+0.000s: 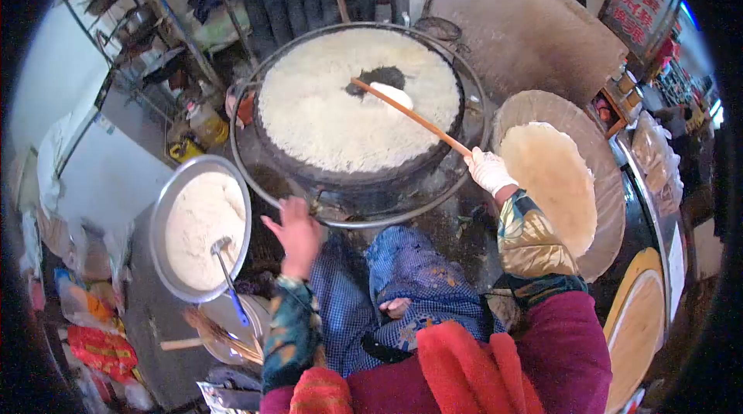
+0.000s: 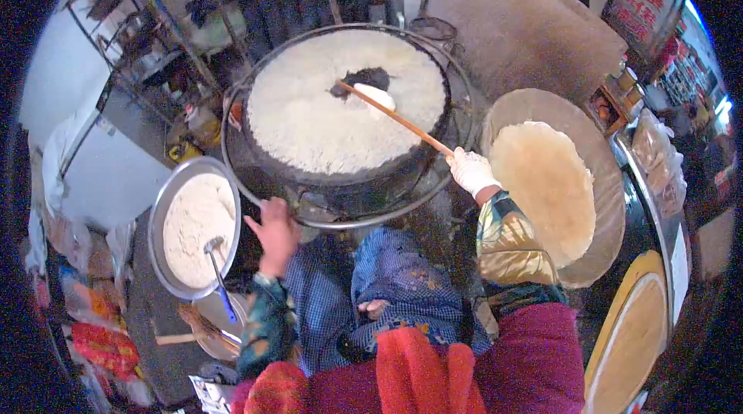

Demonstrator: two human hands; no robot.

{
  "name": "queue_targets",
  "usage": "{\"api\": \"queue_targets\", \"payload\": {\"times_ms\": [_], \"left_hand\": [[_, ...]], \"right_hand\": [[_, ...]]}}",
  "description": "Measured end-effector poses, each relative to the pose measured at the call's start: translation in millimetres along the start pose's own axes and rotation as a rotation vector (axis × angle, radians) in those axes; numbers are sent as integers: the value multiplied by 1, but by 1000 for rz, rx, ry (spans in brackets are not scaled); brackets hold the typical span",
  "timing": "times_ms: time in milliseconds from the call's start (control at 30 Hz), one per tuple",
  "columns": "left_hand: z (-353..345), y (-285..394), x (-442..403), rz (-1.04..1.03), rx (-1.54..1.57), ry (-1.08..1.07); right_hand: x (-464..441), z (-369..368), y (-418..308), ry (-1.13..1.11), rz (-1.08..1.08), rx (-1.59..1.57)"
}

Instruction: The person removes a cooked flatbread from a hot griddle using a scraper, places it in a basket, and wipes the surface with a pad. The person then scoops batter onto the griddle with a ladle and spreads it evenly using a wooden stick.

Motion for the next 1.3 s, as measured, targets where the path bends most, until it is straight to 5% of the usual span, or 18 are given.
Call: {"api": "queue_targets", "payload": {"times_ms": [133, 233, 500, 633, 767, 833, 933, 1000, 1033, 1100, 1167, 1300], "left_hand": [[20, 87, 58, -259, 110, -82], [5, 107, 81, -239, 126, -141], [-10, 46, 71, -210, -118, -72], [-5, 17, 59, -151, -115, -58], [8, 15, 38, -117, -45, -46], [12, 40, 33, -195, 71, -70], [-25, 73, 26, -335, 60, -139], [-49, 69, 16, -290, -64, -336], [-59, 56, 12, -295, -116, -172], [-49, 34, -3, -286, -150, -246], [-62, 4, -15, -354, -132, -119], [-53, -33, -48, -334, -301, -275]], "right_hand": [[-2, 9, -19, -19, 70, -102], [4, -6, -5, -67, 79, -76], [12, 14, -23, -89, 205, -7], [1, 16, -5, 38, -8, -39], [18, 30, -26, 22, 182, -70], [28, 36, -34, -160, 169, -44], [11, 20, -7, -80, -17, -68], [4, 23, -12, -26, 72, -58], [2, 22, -12, -2, 119, -55], [23, 29, -16, 119, 217, -80], [39, 25, 0, 0, 276, -53], [25, -13, 67, -137, 109, -246]]}}
Point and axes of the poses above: each hand's wrist, its own x-axis away from the middle knuckle, its own z-axis out of the back of the hand, y = z × x, the point moved 1 cm from there along -x, towards the middle knuckle, and after that the axes turned 10 degrees about z, right-handed, at the moved point
